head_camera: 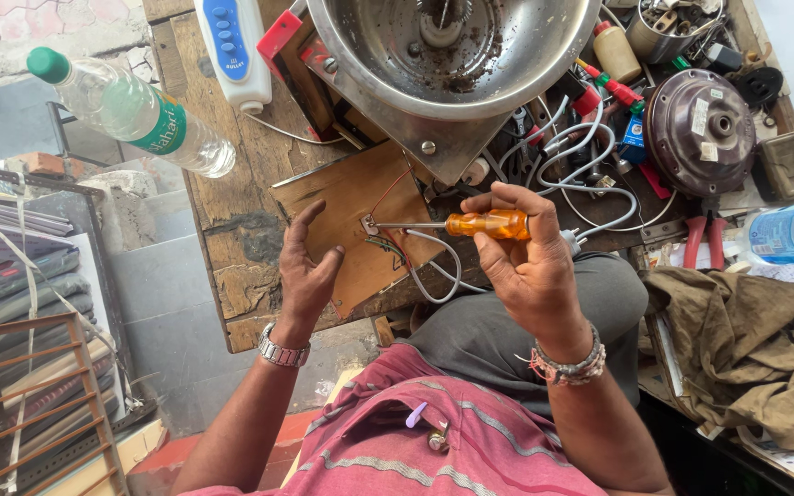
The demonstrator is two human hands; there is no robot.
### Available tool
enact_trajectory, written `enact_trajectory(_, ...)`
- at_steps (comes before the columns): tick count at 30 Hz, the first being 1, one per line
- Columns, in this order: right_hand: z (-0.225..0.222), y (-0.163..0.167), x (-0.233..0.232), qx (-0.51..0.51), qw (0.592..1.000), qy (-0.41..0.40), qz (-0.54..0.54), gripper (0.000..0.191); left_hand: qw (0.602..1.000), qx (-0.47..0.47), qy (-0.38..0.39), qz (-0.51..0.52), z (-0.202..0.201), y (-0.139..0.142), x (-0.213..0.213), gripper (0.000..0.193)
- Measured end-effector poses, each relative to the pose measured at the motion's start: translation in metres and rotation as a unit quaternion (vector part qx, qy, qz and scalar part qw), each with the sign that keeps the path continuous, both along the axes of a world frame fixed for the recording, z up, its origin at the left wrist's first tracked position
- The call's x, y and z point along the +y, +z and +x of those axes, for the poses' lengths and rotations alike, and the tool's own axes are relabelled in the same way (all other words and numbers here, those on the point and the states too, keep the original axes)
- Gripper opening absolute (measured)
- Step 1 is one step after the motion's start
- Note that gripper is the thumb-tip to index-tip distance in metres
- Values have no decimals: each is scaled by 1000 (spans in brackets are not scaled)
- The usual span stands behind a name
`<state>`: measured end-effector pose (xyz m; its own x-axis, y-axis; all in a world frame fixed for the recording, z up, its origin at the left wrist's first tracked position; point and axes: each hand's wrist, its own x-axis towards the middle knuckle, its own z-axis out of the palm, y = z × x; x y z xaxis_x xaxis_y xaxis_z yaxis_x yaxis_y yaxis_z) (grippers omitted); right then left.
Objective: The person strips the insulation from the ends of a grey power cord and connects the exposed wires to terminals on a small wooden board. They use a screwdriver to tighten the terminal screws and secure the connections.
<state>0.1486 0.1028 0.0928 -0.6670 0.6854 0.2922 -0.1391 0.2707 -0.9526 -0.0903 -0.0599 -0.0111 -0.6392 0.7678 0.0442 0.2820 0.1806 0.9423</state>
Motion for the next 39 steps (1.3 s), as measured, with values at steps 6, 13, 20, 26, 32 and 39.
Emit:
enact_trajectory(6, 0, 5, -11, -36, 999, -20, 32, 43, 1000, -10, 0, -5, 0, 2, -1, 64)
enact_trajectory(13, 0, 4, -1, -9, 1000, 14, 22, 37, 1000, -12, 1, -4, 0, 1, 0, 64)
enact_trajectory(20, -10, 6, 0, -79, 988, -75, 112, 48, 1000, 10, -6, 10, -1, -1, 0, 64)
enact_trajectory(26, -12, 8, 3, -17, 991, -46, 128, 53, 1000, -4, 2, -3, 0, 3, 0, 64)
enact_trajectory(32, -10, 8, 3, -117, 968, -110, 195, 63, 1000, -26, 2, 0, 1, 6, 1, 64)
enact_trajectory(39, -12, 13, 0, -27, 997, -42, 53, 54, 1000, 7, 6, -5, 1, 5, 1, 63)
